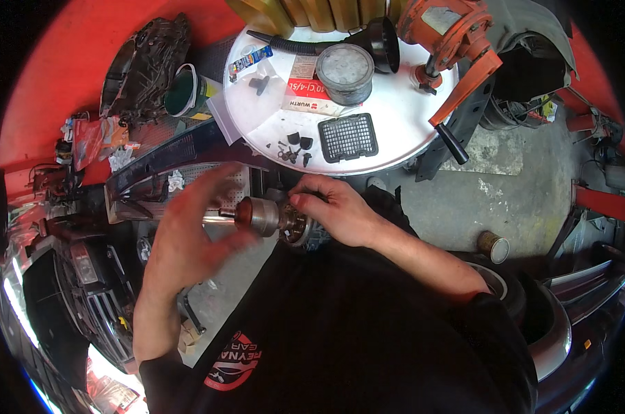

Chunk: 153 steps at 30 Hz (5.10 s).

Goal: The recorder removes a starter motor from a vehicle and inspects its internal components on a workbench.

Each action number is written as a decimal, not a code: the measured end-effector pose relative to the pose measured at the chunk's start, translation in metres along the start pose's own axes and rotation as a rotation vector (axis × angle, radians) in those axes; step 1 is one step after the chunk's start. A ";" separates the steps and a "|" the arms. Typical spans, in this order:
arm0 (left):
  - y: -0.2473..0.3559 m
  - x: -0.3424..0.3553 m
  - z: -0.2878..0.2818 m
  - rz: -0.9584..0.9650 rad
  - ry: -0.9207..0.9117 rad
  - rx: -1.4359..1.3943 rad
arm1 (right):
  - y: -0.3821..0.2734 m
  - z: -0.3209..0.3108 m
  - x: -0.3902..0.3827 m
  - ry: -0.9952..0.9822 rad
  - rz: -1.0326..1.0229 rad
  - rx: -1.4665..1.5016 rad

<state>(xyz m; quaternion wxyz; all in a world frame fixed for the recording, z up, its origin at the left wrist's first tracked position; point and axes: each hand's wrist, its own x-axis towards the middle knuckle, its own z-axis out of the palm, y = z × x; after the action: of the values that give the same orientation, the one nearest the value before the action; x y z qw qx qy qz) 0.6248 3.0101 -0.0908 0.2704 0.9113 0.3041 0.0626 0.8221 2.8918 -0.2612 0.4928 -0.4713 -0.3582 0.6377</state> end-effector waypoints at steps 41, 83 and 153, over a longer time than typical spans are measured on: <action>-0.002 0.012 0.028 -0.201 -0.186 -0.207 | -0.024 -0.031 -0.003 0.013 0.042 -0.369; -0.184 0.051 -0.003 0.641 -0.286 -0.306 | -0.002 0.084 0.060 0.553 0.235 -0.384; -0.242 0.039 0.029 -0.477 -0.788 -1.039 | -0.029 0.062 0.096 0.369 0.450 -0.796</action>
<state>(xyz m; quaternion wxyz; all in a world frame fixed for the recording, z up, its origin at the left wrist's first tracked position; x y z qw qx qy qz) 0.5387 3.1814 -0.2459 0.7684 0.5268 0.3058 -0.1963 0.7650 2.9926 -0.2398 0.1798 -0.7938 -0.3702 0.4477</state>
